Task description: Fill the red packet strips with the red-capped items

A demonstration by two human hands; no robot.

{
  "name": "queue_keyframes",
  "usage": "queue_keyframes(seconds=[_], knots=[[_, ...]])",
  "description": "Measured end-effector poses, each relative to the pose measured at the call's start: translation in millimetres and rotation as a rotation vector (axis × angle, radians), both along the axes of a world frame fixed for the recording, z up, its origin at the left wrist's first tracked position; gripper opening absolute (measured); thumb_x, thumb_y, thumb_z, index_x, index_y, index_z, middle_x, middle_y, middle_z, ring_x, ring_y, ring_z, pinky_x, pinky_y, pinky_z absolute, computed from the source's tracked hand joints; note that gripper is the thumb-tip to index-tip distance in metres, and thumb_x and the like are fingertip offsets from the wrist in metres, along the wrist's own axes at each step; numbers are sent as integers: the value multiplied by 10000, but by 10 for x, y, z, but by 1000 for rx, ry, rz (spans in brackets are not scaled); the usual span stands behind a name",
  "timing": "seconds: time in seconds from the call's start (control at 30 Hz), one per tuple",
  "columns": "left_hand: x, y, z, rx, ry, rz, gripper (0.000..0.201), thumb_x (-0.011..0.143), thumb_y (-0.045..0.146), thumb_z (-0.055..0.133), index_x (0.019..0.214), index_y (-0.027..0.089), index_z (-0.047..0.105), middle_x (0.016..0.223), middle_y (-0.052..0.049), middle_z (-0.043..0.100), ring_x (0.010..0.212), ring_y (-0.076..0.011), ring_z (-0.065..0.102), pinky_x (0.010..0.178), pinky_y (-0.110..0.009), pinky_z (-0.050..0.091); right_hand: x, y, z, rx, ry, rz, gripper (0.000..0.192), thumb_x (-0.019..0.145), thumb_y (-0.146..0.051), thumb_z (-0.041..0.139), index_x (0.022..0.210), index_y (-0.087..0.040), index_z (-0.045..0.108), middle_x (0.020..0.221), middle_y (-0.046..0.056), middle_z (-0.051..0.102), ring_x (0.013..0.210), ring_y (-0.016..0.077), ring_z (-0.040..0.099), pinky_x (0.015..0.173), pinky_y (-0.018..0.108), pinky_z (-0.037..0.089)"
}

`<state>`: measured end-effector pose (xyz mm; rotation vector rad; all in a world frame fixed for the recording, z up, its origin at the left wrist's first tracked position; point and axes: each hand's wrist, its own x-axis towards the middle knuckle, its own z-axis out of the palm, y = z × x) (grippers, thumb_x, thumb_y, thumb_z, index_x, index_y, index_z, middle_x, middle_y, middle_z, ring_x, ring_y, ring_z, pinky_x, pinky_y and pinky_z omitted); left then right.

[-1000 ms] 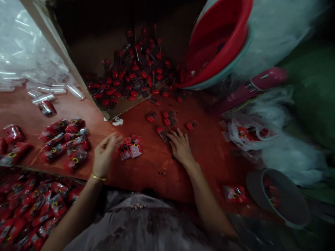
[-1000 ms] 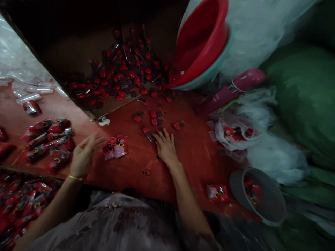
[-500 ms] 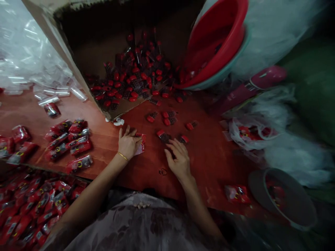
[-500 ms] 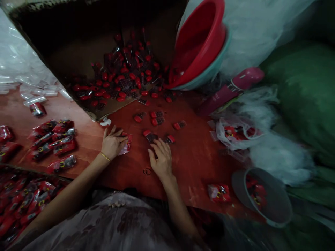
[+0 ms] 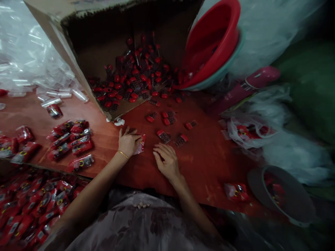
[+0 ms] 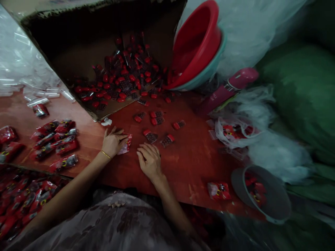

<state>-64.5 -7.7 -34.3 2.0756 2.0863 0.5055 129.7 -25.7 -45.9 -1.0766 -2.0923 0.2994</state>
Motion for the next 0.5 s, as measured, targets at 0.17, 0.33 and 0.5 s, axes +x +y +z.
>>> queue_keyframes(seconds=[0.17, 0.33, 0.5], knots=[[-100, -73, 67, -34, 35, -31, 418, 775, 431, 576, 1154, 257, 615, 1377, -112, 444, 1317, -355, 285, 1034, -557, 230, 15, -18, -71, -23, 0, -4, 151, 850, -206, 512, 882, -205, 660, 972, 60, 702, 988, 212, 613, 877, 396, 441], [-25, -48, 10, -32, 73, -47, 231, 796, 380, 568, 975, 322, 702, 1264, -63, 567, 1311, -344, 305, 1042, -565, 212, -25, -2, -139, -21, 2, 15, 156, 850, -202, 511, 879, -204, 664, 963, 64, 705, 956, 211, 623, 858, 392, 455], [5, -42, -13, 38, -31, -25, 250, 823, 383, 524, 996, 318, 692, 1255, -61, 573, 1290, -328, 348, 1037, -563, 234, -9, -3, -173, -19, 30, 26, 151, 848, -192, 513, 874, -201, 662, 933, 62, 710, 938, 213, 624, 853, 395, 454]])
